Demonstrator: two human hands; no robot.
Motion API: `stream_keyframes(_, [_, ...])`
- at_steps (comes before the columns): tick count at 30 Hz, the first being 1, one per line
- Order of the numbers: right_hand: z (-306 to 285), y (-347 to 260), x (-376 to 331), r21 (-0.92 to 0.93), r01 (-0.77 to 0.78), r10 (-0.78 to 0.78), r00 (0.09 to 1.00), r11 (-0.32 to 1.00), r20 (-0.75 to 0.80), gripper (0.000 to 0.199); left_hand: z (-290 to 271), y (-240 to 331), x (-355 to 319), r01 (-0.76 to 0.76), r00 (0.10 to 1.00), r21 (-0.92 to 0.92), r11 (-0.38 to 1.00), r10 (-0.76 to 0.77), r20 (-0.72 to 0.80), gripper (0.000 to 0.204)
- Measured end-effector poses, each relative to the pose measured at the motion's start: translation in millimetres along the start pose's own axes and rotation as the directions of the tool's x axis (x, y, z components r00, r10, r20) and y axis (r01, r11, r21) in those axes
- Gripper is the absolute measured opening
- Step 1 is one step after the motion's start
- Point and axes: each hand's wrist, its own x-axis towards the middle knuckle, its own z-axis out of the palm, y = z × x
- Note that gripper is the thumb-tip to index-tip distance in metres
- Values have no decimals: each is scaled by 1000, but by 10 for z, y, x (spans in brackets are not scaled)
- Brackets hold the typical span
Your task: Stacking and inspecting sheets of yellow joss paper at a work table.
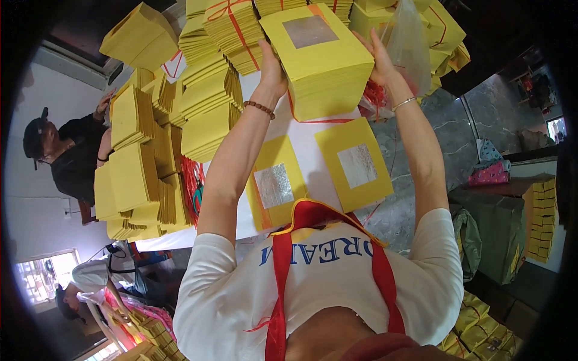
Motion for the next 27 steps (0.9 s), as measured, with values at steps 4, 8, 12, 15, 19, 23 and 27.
stream_keyframes(4, [4, 75, -19, -45, -5, 9, 997, 999, 82, 80, 31, -74, 18, 34, 994, 11, 999, -33, -100, 72])
stream_keyframes(8, [23, 146, -93, 21, 85, -85, 996, 996, -16, 77, -375, -160, 41, -32, 997, 130, 991, 40, -60, 73])
stream_keyframes(12, [-380, 235, -243, 48, 195, -187, 973, 980, -135, 66, -578, -52, -402, 137, 981, 241, 961, -98, -166, 69])
stream_keyframes(15, [-411, 410, -639, 6, 184, -176, 949, 983, -260, 61, -846, 72, -1069, 204, 979, 450, 869, -187, -81, 60])
stream_keyframes(19, [-426, 1189, -1187, 245, -30, 56, 993, 969, -102, 43, -1132, -126, -1973, 274, 960, 792, 546, -198, -196, 42])
stream_keyframes(23, [226, 2048, -1669, 157, -439, 424, 898, 885, 116, 41, -1557, -674, -2724, 126, 950, 988, -90, 296, -95, 49])
stream_keyframes(27, [619, 2417, -1744, 74, -522, 526, 849, 850, -49, 47, -1345, -801, -2894, 235, 916, 971, -31, 341, -211, 65])
